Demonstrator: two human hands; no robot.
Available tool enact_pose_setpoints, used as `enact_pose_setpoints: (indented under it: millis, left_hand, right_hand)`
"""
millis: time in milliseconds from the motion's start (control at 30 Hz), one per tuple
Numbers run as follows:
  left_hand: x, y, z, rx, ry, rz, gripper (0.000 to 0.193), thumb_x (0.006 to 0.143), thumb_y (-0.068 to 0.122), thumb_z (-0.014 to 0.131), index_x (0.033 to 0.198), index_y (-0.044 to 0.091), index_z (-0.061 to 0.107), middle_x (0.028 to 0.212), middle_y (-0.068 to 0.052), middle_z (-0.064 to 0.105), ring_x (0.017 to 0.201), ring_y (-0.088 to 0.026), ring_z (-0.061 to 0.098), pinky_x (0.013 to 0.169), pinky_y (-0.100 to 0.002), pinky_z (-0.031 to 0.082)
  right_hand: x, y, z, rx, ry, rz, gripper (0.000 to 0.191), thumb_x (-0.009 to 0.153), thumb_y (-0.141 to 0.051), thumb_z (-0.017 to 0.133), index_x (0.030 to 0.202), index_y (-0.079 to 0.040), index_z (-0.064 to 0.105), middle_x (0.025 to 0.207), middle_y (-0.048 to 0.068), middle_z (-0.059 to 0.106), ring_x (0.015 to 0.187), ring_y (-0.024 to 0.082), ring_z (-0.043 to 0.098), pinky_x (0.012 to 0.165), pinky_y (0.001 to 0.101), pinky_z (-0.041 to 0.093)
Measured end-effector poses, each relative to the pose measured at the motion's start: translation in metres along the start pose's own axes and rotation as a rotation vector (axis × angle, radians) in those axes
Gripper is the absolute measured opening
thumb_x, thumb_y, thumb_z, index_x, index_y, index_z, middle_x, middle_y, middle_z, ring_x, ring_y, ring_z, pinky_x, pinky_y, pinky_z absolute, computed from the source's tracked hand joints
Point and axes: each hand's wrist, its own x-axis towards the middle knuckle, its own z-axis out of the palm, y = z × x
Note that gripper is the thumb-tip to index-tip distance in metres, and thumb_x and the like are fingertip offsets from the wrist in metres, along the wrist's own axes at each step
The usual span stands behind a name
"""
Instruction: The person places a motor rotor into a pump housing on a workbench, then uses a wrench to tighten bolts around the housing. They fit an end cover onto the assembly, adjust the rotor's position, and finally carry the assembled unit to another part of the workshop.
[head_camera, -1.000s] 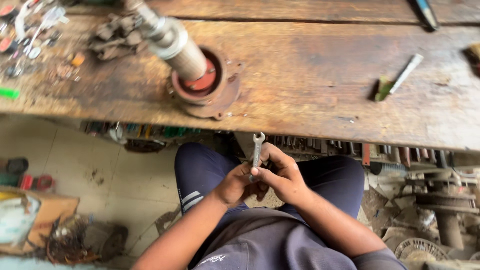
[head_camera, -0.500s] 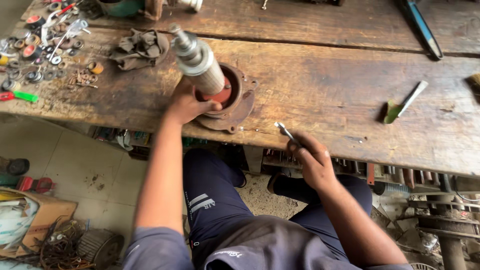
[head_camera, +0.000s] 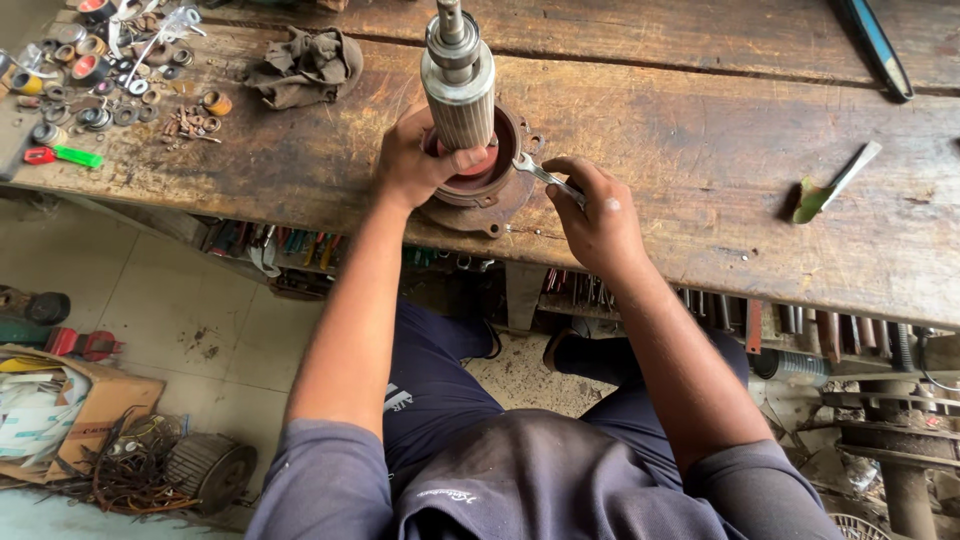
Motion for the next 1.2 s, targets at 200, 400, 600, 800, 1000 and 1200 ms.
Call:
enact_pose_setpoints:
  millis: [200, 400, 600, 800, 1000, 1200]
  left_hand:
    - [-0.011, 0.012, 0.009, 0.098, 0.109, -0.129, 0.055, 0.075, 0.065, 0.078, 0.107, 0.021, 0.078, 0.107, -0.002, 0.074, 0.105, -0.020, 0.073, 0.088, -0.038, 0.059]
    - [-0.012, 0.003, 0.011, 0.227, 0.162, -0.064, 0.063, 0.078, 0.074, 0.076, 0.108, 0.018, 0.073, 0.105, -0.003, 0.069, 0.105, -0.022, 0.070, 0.088, -0.041, 0.058]
    - [-0.014, -0.031, 0.011, 0.036, 0.084, 0.058, 0.070, 0.093, 0.075, 0.052, 0.124, 0.014, 0.067, 0.120, 0.000, 0.068, 0.124, -0.023, 0.064, 0.107, -0.043, 0.054]
    - [0.004, -0.050, 0.005, -0.387, 0.162, -0.031, 0.051, 0.110, 0.046, 0.050, 0.139, 0.004, 0.053, 0.138, -0.012, 0.062, 0.133, -0.028, 0.057, 0.112, -0.043, 0.043]
    - [0.027, -0.052, 0.001, -0.107, 0.021, -0.055, 0.022, 0.104, 0.019, 0.067, 0.122, 0.006, 0.069, 0.122, -0.011, 0.078, 0.118, -0.027, 0.075, 0.102, -0.039, 0.056]
    - [0.028, -0.054, 0.006, 0.098, 0.023, -0.112, 0.019, 0.098, 0.010, 0.071, 0.115, 0.003, 0.069, 0.117, -0.015, 0.077, 0.112, -0.032, 0.074, 0.097, -0.045, 0.056]
  right_hand:
    - [0.010, -0.015, 0.008, -0.062, -0.025, -0.019, 0.023, 0.097, -0.008, 0.068, 0.120, -0.004, 0.069, 0.099, 0.021, 0.071, 0.087, 0.037, 0.071, 0.073, 0.0445, 0.055]
    - [0.030, -0.018, 0.034, -0.065, -0.032, 0.015, 0.022, 0.099, -0.009, 0.066, 0.120, -0.004, 0.067, 0.101, 0.023, 0.070, 0.089, 0.043, 0.070, 0.074, 0.0473, 0.055]
    - [0.028, -0.015, 0.055, -0.139, -0.003, 0.042, 0.021, 0.101, -0.010, 0.065, 0.122, -0.004, 0.063, 0.104, 0.023, 0.071, 0.092, 0.046, 0.068, 0.075, 0.0507, 0.053]
    - [0.033, -0.008, 0.062, -0.123, -0.035, 0.047, 0.019, 0.104, -0.007, 0.065, 0.122, -0.003, 0.063, 0.103, 0.019, 0.072, 0.087, 0.034, 0.073, 0.070, 0.0427, 0.056]
    - [0.046, 0.002, 0.051, -0.055, -0.089, 0.006, 0.015, 0.103, -0.004, 0.068, 0.118, -0.001, 0.067, 0.092, 0.013, 0.073, 0.078, 0.021, 0.071, 0.067, 0.0353, 0.054]
    - [0.055, 0.010, 0.050, -0.125, -0.124, -0.072, 0.011, 0.105, -0.007, 0.071, 0.115, -0.001, 0.070, 0.095, 0.012, 0.073, 0.081, 0.019, 0.073, 0.066, 0.0334, 0.057]
